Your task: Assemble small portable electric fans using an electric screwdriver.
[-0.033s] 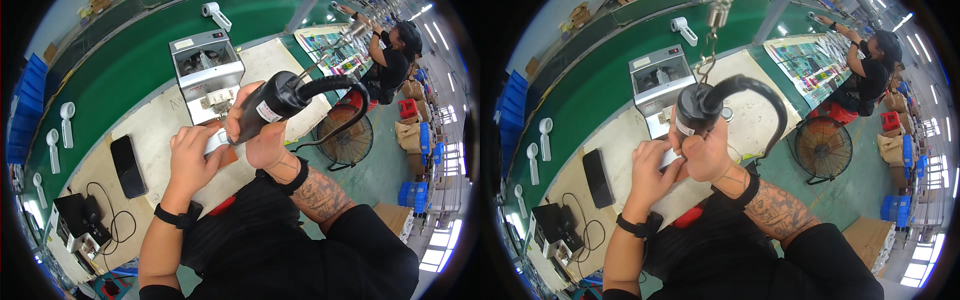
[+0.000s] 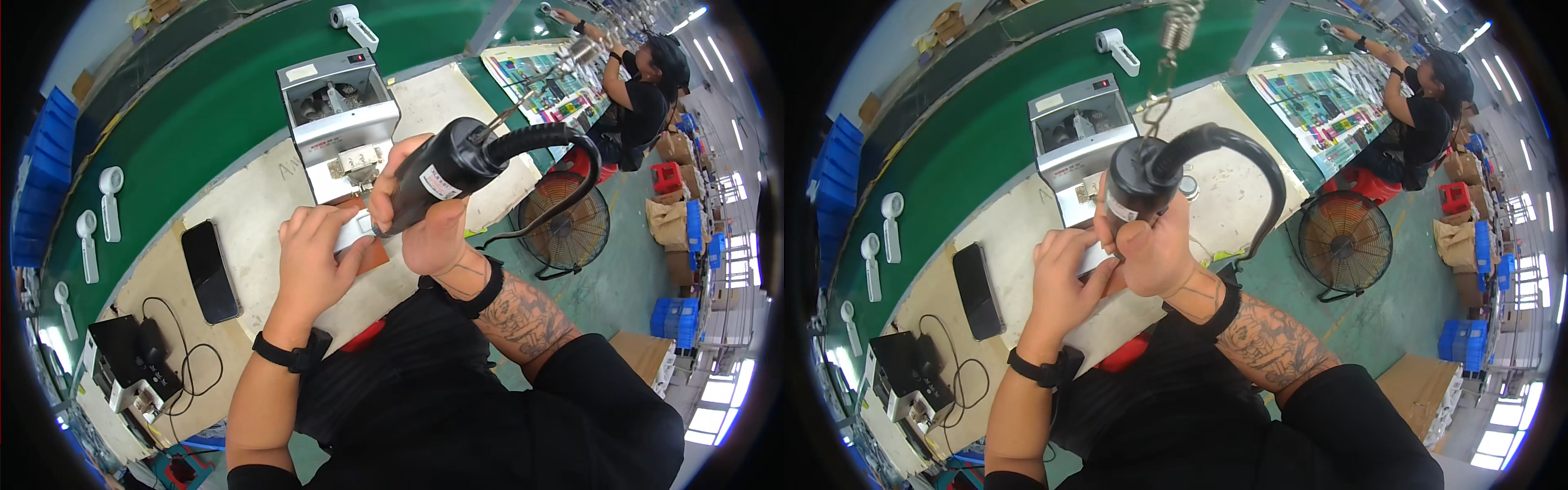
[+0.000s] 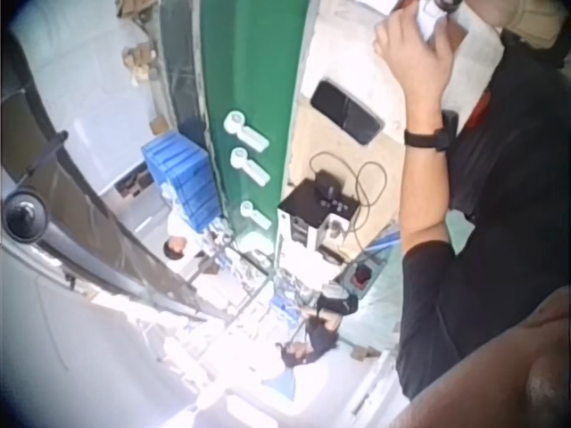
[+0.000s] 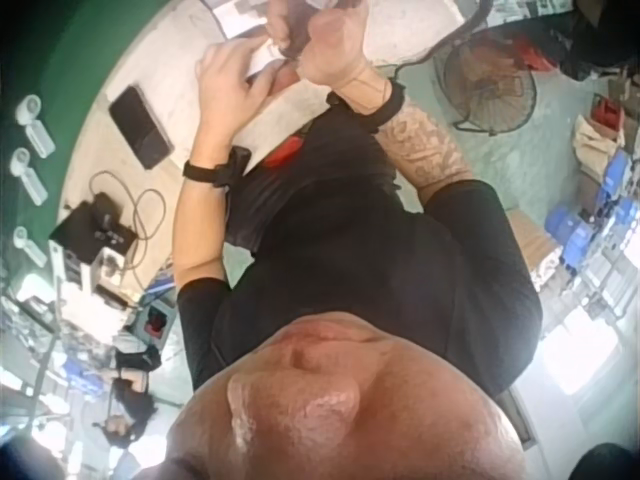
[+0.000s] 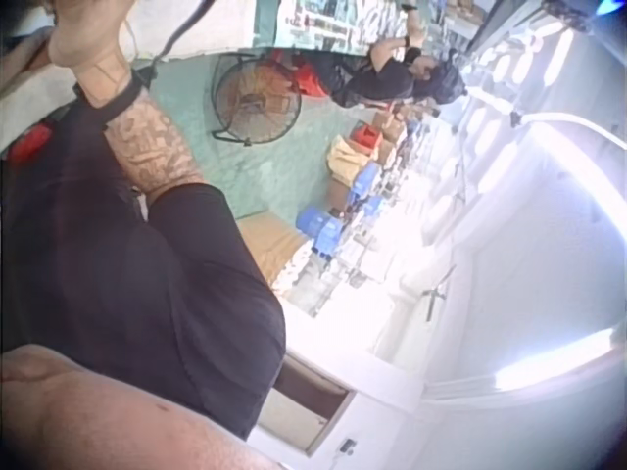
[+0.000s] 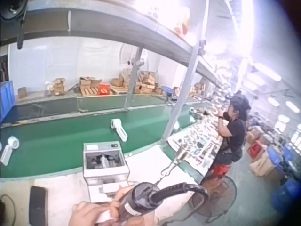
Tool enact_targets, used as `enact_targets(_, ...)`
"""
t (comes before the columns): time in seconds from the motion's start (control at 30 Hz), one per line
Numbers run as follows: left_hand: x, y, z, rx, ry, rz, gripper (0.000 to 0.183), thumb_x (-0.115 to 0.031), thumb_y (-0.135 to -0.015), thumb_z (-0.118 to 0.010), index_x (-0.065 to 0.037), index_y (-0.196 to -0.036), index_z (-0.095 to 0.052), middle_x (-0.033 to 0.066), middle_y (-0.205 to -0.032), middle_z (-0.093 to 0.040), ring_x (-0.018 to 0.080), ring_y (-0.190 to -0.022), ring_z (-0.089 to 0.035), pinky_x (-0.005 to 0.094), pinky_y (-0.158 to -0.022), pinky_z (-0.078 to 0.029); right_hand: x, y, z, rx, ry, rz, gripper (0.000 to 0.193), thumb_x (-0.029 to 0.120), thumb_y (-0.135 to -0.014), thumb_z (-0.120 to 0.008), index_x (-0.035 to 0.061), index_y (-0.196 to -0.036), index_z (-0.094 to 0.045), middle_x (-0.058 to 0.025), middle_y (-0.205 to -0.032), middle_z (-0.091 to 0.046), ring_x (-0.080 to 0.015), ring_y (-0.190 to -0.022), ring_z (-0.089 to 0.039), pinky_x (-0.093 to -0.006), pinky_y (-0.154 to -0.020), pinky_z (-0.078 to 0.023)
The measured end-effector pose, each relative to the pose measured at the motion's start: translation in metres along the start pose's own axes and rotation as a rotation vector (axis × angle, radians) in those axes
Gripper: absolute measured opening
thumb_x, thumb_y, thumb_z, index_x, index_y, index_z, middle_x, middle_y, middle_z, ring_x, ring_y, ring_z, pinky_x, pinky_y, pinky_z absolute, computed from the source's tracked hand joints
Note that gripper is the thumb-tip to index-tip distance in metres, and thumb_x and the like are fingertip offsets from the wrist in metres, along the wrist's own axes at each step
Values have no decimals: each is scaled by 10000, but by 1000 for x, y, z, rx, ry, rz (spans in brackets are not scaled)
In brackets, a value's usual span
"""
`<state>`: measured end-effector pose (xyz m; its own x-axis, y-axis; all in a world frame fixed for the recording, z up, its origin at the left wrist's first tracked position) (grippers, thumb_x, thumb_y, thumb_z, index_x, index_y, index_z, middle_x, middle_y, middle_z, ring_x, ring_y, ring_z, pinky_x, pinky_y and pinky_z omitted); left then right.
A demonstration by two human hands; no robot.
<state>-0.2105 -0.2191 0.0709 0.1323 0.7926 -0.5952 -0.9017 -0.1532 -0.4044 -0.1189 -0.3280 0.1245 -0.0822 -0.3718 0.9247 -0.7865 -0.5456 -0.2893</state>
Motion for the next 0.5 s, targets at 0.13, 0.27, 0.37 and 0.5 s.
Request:
enact_targets(0.13, -6, -3, 1, 27, 15, 8, 388, -149, -807, -832, -78, -1169, -710, 73, -1127, -704, 313, -1040, -607, 428, -907, -418, 1, 0, 3, 30, -31, 26, 949, 898, -805, -606, 47, -1205, -478, -39, -734, -571, -123, -657, -558, -285, -629, -469)
enact_targets(0.27, -7, -2, 2, 40, 22, 29, 409, -180, -808, -845, -65, -1176, -710, 85, -1155, -694, 319, -1074, -603, 426, -922, -414, 4, -6, -1, 49, -16, -35, 945, 908, -824, -573, 49, -1208, -488, -45, -743, -588, -128, -656, -573, -292, -620, -477)
enact_targets(0.37, -8, 6, 4, 93, -31, 12, 461, -162, -781, -874, -52, -1192, -697, 95, -1203, -686, 335, -1124, -611, 443, -958, -451, 27, -9, 6, -5, -186, -40, 1006, 951, -840, -482, 20, -1222, -482, -66, -746, -600, -175, -646, -582, -342, -612, -498)
enact_targets(0.5, -19, 22, 29, 15, 2, -60, 548, -117, -744, -908, -41, -1233, -673, 131, -1209, -704, 352, -1127, -657, 450, -960, -521, 118, -13, 28, 164, -392, 353, 992, 917, -889, -478, 27, -1326, -500, -65, -835, -611, -195, -688, -609, -399, -663, -510)
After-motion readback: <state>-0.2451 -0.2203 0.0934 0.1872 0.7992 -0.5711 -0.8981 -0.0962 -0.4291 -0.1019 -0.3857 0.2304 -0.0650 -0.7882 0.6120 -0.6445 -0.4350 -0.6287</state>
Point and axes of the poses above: each hand's wrist, its own y-axis away from the middle knuckle, its own z-axis out of the back of the hand, x = y × z, the point moved 9 cm from there along -y, towards the middle knuckle
